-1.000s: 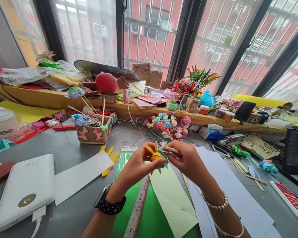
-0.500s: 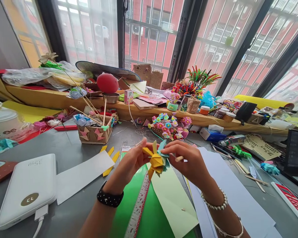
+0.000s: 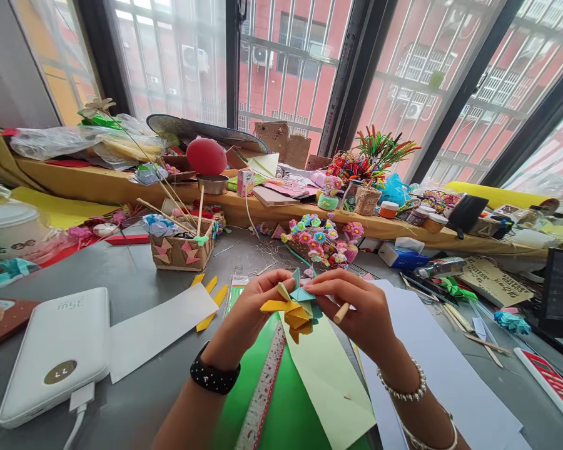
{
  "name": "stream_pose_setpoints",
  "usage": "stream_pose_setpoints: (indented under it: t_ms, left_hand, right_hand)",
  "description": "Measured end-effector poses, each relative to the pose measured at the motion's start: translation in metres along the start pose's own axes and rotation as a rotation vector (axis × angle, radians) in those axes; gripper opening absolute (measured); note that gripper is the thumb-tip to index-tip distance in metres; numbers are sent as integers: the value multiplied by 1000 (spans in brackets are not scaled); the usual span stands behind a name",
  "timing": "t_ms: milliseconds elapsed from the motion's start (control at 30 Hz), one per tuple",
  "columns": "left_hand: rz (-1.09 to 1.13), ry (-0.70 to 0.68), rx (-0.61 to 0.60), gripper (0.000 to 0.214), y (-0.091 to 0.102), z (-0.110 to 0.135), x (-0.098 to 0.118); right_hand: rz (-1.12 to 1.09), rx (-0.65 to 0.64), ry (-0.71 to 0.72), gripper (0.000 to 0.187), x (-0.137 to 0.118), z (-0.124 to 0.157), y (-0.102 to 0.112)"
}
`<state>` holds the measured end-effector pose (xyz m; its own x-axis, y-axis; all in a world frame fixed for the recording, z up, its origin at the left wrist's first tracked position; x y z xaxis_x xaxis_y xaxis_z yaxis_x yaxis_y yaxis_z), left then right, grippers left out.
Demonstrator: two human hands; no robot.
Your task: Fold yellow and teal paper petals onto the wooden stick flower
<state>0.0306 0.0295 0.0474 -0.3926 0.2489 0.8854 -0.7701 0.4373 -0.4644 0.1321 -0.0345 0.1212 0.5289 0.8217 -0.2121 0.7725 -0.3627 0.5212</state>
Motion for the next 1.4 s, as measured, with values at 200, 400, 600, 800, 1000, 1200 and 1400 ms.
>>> stream_pose_setpoints:
  t_ms: [200,400,600,800,1000,1200,1400]
  left_hand:
    - [15,-21,23,23,1,-2,-3]
    - [42,-35,29,23,-1,-2,-2]
    - [36,-38,74,24,1,0,0]
    - [48,-41,59,23,1,0,1]
    - [85,-57,11,17,-6,1,1]
    - [80,-61,16,18,-8,2,2]
    - [98,-76,-17,17,-8,2,2]
  right_hand:
    - [91,4,84,11,-7,1,3]
    - [105,-17,106,10,-9,-1,5]
    - [51,-32,75,11,-7,-1,6]
    - [41,-48,29,11,-4,-2,6]
    - [24,-68,68,9,-7,-3,7]
    - [29,-76,84,10,-9,-4,10]
    - [18,-76,95,11,-11,-3,10]
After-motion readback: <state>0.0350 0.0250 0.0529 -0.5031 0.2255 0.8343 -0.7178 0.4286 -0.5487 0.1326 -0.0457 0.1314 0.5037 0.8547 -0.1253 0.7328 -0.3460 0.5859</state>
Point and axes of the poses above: each hand's wrist, its own z-axis away from the middle knuckle, its own y-axis out of the back of the hand, x = y × z, the point moved 7 cm from there along -z, towards the middle knuckle, and after that the axes turned 5 degrees about y, right-handed, at the moved point
